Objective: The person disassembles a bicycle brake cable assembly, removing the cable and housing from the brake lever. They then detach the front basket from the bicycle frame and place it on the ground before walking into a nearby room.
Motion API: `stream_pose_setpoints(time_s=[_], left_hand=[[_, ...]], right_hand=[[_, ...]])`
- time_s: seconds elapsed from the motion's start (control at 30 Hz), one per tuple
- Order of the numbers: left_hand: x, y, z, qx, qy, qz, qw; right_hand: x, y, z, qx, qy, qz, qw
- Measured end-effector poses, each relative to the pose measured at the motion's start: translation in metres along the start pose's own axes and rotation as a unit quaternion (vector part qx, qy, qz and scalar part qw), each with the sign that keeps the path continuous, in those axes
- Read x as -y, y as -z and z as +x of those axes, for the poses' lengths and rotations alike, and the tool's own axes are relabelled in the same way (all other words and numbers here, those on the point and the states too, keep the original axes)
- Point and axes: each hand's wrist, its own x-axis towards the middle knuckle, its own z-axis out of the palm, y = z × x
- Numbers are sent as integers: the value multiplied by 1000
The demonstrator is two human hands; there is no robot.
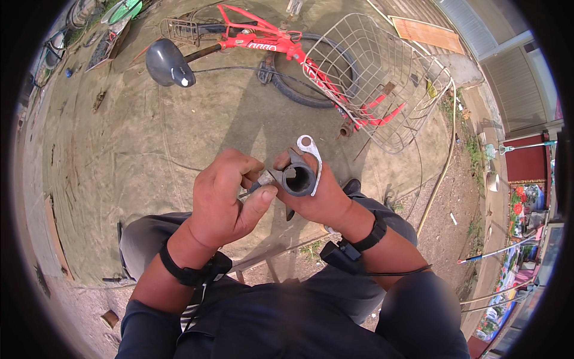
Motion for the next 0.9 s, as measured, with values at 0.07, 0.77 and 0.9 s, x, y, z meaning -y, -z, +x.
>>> stream_pose_setpoints(time_s=[0.07, 0.77, 0.9], left_hand=[[0, -1, 0, 18, -3, 10, 1000], [-16, -2, -5, 9, 59, -84, 995], [-16, 2, -7, 28, 49, -67, 996]], right_hand=[[-1, 1, 1, 7, 17, -3, 1000], [18, 37, 8, 185, -26, 112, 976], [16, 39, 5, 190, -45, 182, 964]])
